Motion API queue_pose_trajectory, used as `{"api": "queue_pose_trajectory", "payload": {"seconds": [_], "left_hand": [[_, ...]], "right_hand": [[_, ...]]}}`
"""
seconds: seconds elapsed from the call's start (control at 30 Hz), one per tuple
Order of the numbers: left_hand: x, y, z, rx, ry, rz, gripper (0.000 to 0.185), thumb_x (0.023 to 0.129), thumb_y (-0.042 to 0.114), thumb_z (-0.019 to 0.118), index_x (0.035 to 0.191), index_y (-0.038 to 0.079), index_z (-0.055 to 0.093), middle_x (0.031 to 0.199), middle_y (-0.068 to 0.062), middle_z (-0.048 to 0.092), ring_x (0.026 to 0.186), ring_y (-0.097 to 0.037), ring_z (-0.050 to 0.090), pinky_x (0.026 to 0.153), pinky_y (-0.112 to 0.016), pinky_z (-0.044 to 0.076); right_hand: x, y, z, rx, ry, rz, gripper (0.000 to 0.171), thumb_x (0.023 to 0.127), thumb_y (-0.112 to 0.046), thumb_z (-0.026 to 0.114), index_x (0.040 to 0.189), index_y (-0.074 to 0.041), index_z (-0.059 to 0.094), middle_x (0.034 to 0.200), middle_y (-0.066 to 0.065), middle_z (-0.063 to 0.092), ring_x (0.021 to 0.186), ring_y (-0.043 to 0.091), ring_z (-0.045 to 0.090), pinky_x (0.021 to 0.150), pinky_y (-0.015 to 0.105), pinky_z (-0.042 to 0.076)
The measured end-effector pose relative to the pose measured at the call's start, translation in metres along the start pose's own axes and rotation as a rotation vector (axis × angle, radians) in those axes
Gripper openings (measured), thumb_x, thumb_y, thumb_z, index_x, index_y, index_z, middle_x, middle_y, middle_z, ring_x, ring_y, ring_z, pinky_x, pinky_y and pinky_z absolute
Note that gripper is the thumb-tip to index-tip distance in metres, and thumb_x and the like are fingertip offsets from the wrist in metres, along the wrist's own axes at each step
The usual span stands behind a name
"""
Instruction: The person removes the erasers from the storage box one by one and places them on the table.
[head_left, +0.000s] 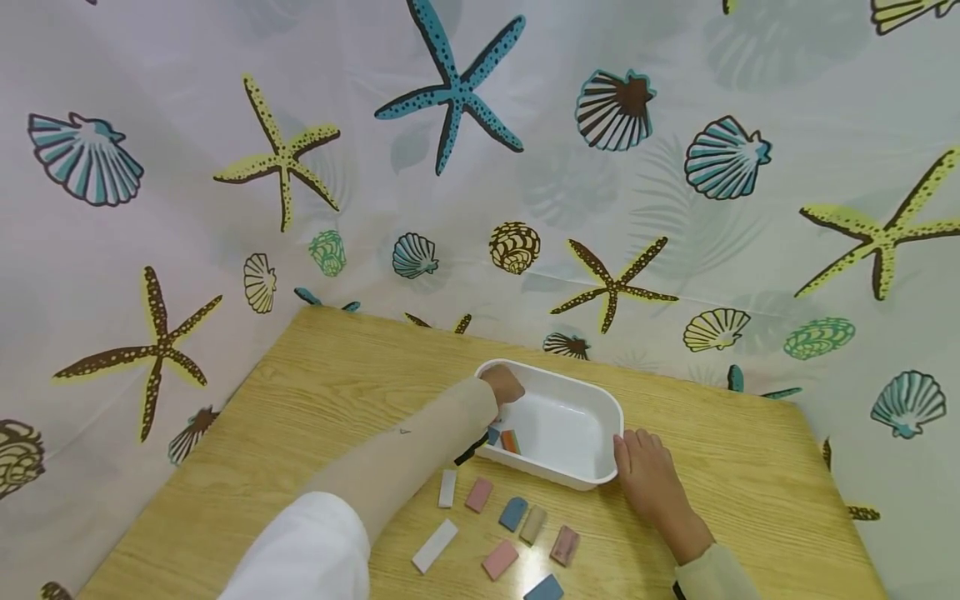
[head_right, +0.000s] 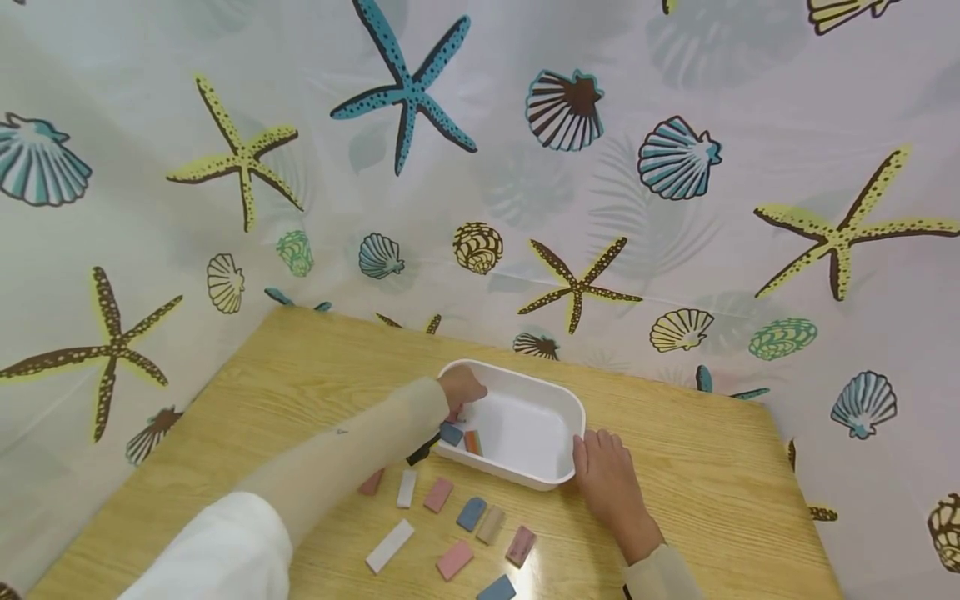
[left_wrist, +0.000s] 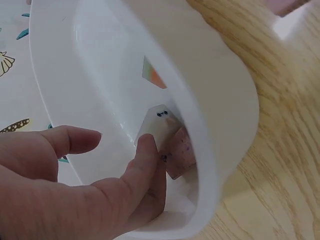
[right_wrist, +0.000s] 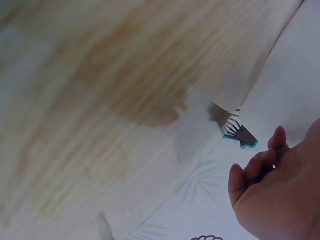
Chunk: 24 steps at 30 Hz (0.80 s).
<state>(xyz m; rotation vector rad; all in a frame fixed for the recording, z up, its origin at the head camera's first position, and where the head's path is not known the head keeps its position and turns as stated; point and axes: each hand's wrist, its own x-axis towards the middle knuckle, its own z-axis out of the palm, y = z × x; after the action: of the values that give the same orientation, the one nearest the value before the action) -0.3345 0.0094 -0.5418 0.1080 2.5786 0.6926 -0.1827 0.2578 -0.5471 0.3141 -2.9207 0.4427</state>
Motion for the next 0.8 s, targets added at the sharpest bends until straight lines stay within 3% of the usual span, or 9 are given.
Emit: {"api": "queue_pose_trajectory", "payload": {"seconds": [0.03,0.13,0.3,0.5,0.67,0.8], "left_hand": [[0.002,0.000,0.000,-0.005,-0.014,-0.011,0.023,0.087,0.022,0.052,0.083,0.001,0.062,0.091,-0.009,0.057,0.075,-0.020,0.050,0.062,-0.031,0.041],[-0.025,0.012,-0.012,-0.039,-0.011,-0.053,0.023,0.087,0.019,0.054,0.089,-0.001,0.063,0.090,-0.009,0.056,0.075,-0.021,0.050,0.060,-0.031,0.041],[-0.053,0.021,-0.023,-0.062,0.016,-0.050,0.018,0.087,0.015,0.054,0.079,0.000,0.058,0.076,-0.007,0.049,0.064,-0.018,0.045,0.052,-0.028,0.037],[-0.056,0.020,-0.022,-0.062,0.020,-0.042,0.016,0.087,0.015,0.054,0.080,0.002,0.061,0.075,-0.005,0.052,0.062,-0.017,0.047,0.052,-0.026,0.038],[-0.063,0.024,-0.024,0.025,0.016,-0.021,0.018,0.088,0.013,0.052,0.088,0.000,0.065,0.083,-0.006,0.058,0.067,-0.018,0.049,0.054,-0.027,0.039],[-0.069,0.027,-0.024,0.103,0.020,-0.012,0.020,0.089,0.013,0.050,0.084,0.001,0.065,0.079,-0.006,0.058,0.062,-0.017,0.047,0.050,-0.026,0.037]], "right_hand": [[0.000,0.000,0.000,-0.001,-0.001,0.001,0.039,0.102,-0.033,0.023,0.091,-0.006,0.049,0.077,0.003,0.038,0.070,0.021,0.033,0.060,0.032,0.026],[0.000,0.000,0.000,-0.004,-0.003,0.004,0.039,0.102,-0.034,0.022,0.091,-0.007,0.049,0.077,0.002,0.038,0.071,0.021,0.033,0.060,0.032,0.026],[-0.001,-0.003,-0.003,0.001,-0.004,0.002,0.039,0.102,-0.033,0.023,0.092,-0.007,0.049,0.077,0.002,0.038,0.071,0.021,0.033,0.060,0.032,0.027],[-0.001,-0.005,-0.005,-0.001,0.001,-0.004,0.038,0.103,-0.033,0.024,0.091,-0.007,0.049,0.077,0.003,0.038,0.071,0.022,0.033,0.060,0.033,0.026],[0.000,-0.003,-0.004,-0.003,-0.004,-0.001,0.039,0.103,-0.033,0.024,0.092,-0.006,0.049,0.077,0.003,0.039,0.071,0.022,0.034,0.061,0.033,0.027],[0.000,-0.003,-0.002,-0.004,-0.005,0.000,0.039,0.102,-0.033,0.024,0.092,-0.006,0.049,0.077,0.003,0.039,0.071,0.022,0.034,0.061,0.033,0.027]]}}
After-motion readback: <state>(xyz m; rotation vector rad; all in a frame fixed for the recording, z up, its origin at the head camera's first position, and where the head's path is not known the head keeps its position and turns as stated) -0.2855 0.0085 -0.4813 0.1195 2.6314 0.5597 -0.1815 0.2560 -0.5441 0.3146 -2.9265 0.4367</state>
